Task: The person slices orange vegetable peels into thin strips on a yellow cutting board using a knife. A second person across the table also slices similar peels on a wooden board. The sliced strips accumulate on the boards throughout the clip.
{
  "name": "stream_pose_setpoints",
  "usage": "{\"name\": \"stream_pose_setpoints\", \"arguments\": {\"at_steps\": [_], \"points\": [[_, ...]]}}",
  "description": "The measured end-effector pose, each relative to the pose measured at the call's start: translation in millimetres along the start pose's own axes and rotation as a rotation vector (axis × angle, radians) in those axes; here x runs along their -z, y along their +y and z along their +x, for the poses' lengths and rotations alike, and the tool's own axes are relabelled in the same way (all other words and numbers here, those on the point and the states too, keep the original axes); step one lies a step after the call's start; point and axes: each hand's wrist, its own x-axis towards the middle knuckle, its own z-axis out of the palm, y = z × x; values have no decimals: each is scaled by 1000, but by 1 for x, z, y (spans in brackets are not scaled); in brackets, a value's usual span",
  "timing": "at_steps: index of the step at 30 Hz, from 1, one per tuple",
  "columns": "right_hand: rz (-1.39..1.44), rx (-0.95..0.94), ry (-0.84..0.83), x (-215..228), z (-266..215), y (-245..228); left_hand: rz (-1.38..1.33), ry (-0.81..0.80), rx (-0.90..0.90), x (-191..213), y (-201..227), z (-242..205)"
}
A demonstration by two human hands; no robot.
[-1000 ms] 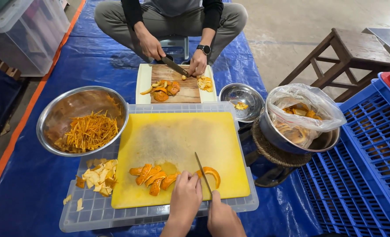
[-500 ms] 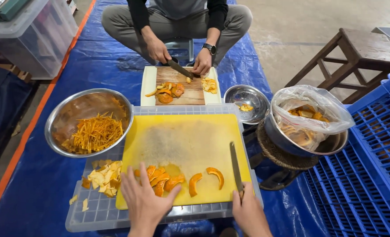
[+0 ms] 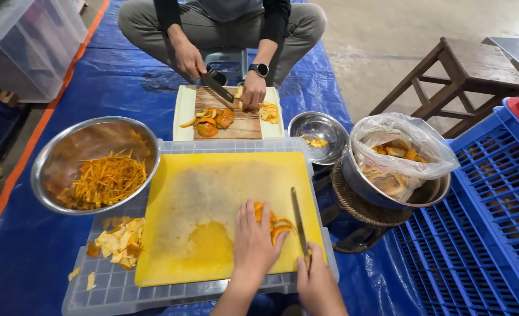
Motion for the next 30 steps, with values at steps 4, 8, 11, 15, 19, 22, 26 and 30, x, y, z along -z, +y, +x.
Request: {"name": "stream_pose_setpoints", "arguments": {"at_steps": [4, 8, 11, 15, 19, 22, 26, 30], "points": [[100, -82, 18, 33, -7, -35, -25, 65, -76, -6, -10, 28], [173, -114, -7, 41, -12, -46, -245, -299, -78, 33, -13, 27], [190, -94, -2, 34, -7, -36, -253, -319, -8, 51, -20, 16], [137, -135, -60, 37, -14, -44, -349, -220, 123, 46, -34, 3], [108, -69, -37, 26, -11, -36, -507, -140, 211, 48, -30, 10], [98, -170, -104, 41, -23, -59, -520, -109, 343, 45, -30, 27], [156, -166, -93, 51, -29, -73, -518, -136, 367, 49, -26, 48], [207, -125, -50, 47, -27, -68, -481, -200, 348, 67, -23, 53]]}}
